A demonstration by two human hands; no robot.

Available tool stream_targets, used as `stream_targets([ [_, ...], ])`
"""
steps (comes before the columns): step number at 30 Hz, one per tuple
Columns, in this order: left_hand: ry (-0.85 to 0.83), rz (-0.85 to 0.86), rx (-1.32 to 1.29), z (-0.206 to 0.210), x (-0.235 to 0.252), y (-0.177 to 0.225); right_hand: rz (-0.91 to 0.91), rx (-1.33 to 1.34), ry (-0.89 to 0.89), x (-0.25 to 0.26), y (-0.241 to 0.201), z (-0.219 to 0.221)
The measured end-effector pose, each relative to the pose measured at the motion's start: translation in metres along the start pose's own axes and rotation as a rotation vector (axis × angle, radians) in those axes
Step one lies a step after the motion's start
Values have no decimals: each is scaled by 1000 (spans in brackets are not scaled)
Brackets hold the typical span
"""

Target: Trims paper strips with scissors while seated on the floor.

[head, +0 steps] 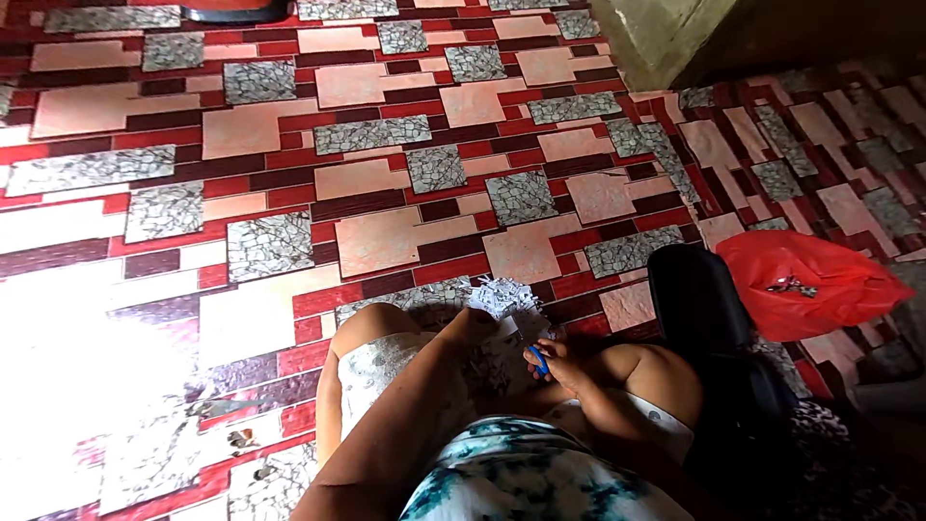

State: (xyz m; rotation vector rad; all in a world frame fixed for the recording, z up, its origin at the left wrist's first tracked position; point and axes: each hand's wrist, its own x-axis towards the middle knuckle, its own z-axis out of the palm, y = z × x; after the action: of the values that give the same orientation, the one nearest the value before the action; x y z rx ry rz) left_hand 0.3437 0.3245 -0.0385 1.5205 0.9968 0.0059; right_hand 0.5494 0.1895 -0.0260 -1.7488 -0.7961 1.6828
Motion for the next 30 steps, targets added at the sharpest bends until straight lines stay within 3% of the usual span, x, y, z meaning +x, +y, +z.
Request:
stream_targets([
  [10, -13, -20, -21, 1, 2, -2, -83, -44, 2, -3, 0, -1],
  [17, 5, -43, -38, 0, 1, 2, 7, -4, -34, -1, -2, -1],
  [30, -11, -12, -37, 2, 0, 0, -68, -40, -12, 1, 3, -1],
])
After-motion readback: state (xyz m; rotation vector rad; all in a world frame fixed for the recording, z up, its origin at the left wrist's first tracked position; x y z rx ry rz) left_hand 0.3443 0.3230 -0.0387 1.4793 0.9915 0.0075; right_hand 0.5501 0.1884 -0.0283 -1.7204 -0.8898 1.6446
